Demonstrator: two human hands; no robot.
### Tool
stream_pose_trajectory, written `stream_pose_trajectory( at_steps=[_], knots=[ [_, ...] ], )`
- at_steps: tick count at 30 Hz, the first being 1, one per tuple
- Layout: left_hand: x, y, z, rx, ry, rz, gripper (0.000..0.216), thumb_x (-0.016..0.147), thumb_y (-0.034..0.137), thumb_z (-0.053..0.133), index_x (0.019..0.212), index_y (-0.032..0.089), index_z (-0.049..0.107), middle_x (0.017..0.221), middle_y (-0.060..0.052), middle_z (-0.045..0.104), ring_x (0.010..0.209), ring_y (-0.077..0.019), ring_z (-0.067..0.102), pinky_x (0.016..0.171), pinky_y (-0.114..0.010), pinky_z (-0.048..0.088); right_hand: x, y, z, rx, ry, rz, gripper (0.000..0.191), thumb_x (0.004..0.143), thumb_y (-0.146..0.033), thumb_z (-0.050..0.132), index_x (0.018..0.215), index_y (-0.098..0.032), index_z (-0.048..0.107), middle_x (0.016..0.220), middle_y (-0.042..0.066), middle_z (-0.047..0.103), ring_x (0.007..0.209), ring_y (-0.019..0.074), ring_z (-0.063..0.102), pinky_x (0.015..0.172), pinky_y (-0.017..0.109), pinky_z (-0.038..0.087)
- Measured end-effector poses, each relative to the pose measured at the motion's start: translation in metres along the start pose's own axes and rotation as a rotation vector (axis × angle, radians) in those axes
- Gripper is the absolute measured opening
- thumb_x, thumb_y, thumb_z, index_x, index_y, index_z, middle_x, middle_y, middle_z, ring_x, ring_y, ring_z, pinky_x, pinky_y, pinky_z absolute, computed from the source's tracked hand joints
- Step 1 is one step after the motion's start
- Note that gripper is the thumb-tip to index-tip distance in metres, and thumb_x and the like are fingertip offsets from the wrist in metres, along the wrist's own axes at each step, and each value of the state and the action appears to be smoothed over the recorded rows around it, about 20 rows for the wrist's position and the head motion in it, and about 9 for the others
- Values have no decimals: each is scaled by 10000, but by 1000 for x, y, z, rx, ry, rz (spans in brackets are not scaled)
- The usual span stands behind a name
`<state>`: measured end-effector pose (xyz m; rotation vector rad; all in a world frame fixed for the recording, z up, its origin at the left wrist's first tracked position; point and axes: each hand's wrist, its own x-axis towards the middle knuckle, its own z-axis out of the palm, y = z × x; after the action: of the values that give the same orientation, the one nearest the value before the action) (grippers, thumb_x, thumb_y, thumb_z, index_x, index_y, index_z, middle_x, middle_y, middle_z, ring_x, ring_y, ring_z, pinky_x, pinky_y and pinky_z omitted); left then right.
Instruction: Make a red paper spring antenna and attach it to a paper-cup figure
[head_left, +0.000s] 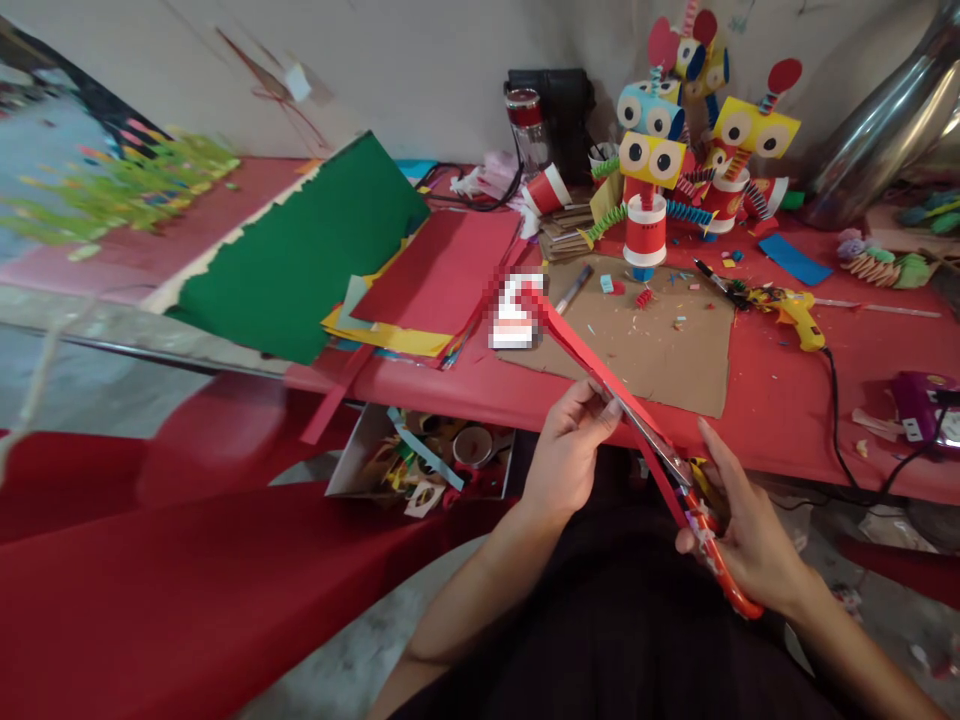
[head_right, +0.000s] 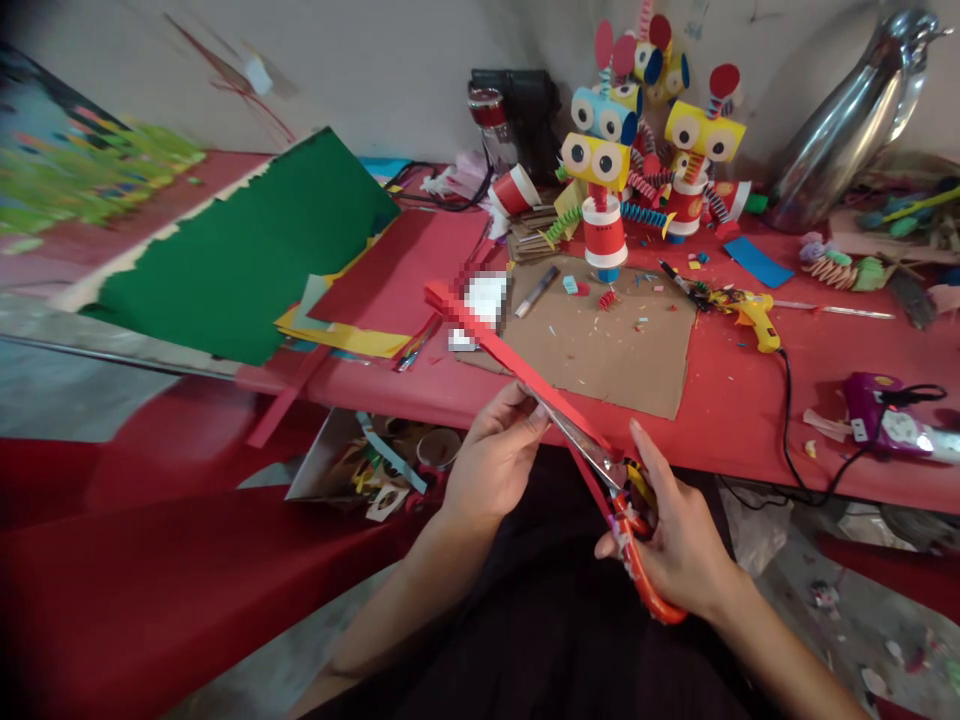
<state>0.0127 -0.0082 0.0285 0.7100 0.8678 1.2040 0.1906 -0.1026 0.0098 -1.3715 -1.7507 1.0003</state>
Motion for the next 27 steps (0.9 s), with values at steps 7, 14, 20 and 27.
stream_pose_trajectory(
  at_steps=[7, 14, 20, 27],
  knots=[
    [2, -2, -2, 24, -7, -19, 104, 693, 218, 784, 703, 199, 682, 711, 14, 610, 716, -116, 547, 739, -241, 454, 2, 1, 1, -25, -1, 16, 794, 874, -147, 488, 1567, -180, 101, 612, -54, 682, 479, 98, 572, 531, 178, 520],
    [10, -1, -3, -11, 52, 8, 136, 682, 230, 808, 727, 209, 681, 739, 22, 631, 701, -106, 549, 722, -236, 460, 3, 4, 1, 28, -15, 77, 810, 840, -152, 510, 1556, -179, 133, 644, -47, 699, 526, 106, 633, 578, 192, 549],
    [21, -3, -3, -3, 35, -6, 156, 676, 222, 816, 686, 192, 664, 697, 27, 614, 677, -96, 533, 682, -219, 443, 5, 11, 6, 111, -23, 134, 864, 818, -164, 561, 1555, -173, 110, 722, -24, 704, 567, 106, 660, 628, 229, 576],
    [26, -10, 0, -22, 37, -56, 135, 660, 223, 817, 678, 191, 687, 675, 24, 611, 664, -101, 542, 691, -226, 448, 15, 7, 2, 108, -13, 101, 813, 866, -209, 563, 1557, -215, 136, 668, -59, 650, 508, 91, 612, 543, 197, 554]
  ],
)
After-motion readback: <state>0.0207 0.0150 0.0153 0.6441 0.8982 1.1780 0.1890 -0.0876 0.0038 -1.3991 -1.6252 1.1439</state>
